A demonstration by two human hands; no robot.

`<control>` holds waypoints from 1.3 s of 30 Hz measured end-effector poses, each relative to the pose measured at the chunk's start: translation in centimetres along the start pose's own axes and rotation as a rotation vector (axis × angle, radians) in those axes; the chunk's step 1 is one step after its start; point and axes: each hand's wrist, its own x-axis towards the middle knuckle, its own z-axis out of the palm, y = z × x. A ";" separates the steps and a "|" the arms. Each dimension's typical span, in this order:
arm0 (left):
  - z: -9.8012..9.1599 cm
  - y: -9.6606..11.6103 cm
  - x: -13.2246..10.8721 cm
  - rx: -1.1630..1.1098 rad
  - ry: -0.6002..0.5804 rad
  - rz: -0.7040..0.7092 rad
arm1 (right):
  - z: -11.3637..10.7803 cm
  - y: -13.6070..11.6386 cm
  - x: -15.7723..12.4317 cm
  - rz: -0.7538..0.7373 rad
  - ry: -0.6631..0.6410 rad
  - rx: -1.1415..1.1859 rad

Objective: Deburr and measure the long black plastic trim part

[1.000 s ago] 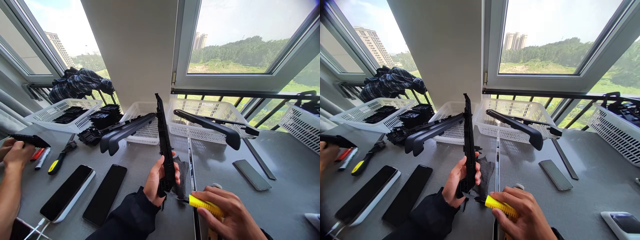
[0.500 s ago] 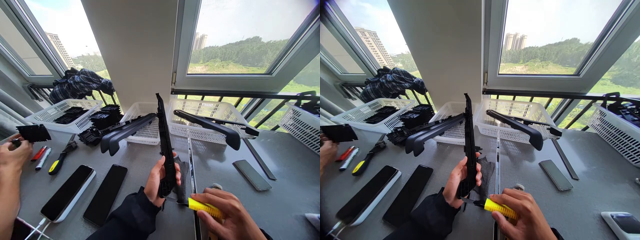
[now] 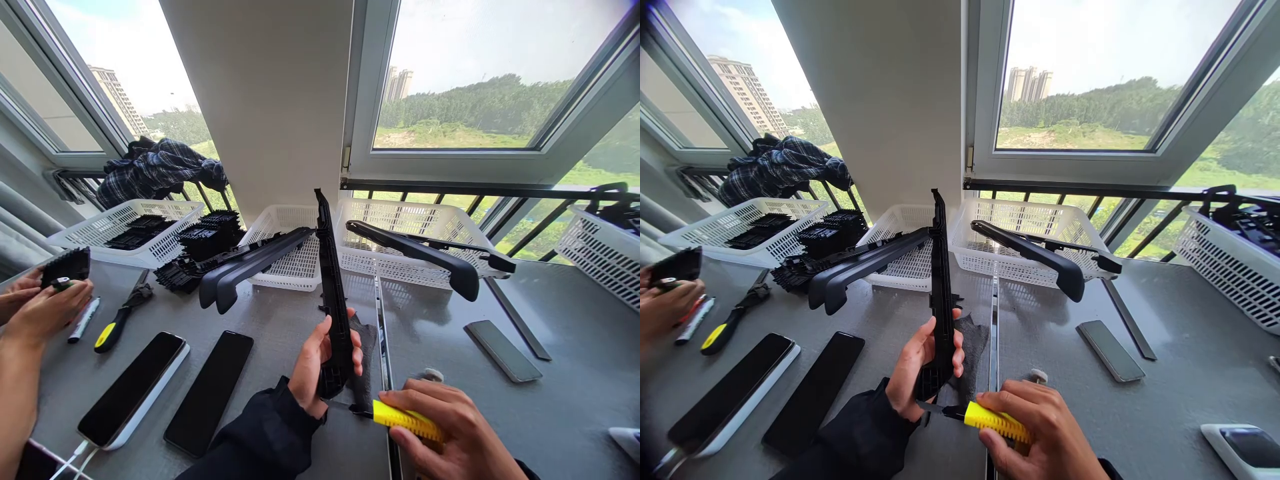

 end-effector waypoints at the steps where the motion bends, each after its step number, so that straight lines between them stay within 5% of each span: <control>1: 0.0 0.0 0.0 -0.002 0.002 0.003 | 0.0 0.0 0.0 0.000 0.008 0.000; 12: 0.0 0.0 0.0 0.022 0.014 0.007 | 0.7 0.7 -0.4 0.073 0.135 -0.012; 18: -0.1 -0.2 -0.1 0.070 0.034 0.021 | 0.1 0.7 -0.5 0.093 0.060 -0.024; 27: 0.4 -0.4 -0.4 0.232 0.049 0.107 | 0.4 0.5 -0.5 0.098 0.113 0.027; 39: 0.0 -0.3 0.0 0.099 0.038 0.032 | -0.4 0.5 -0.3 0.062 0.154 -0.071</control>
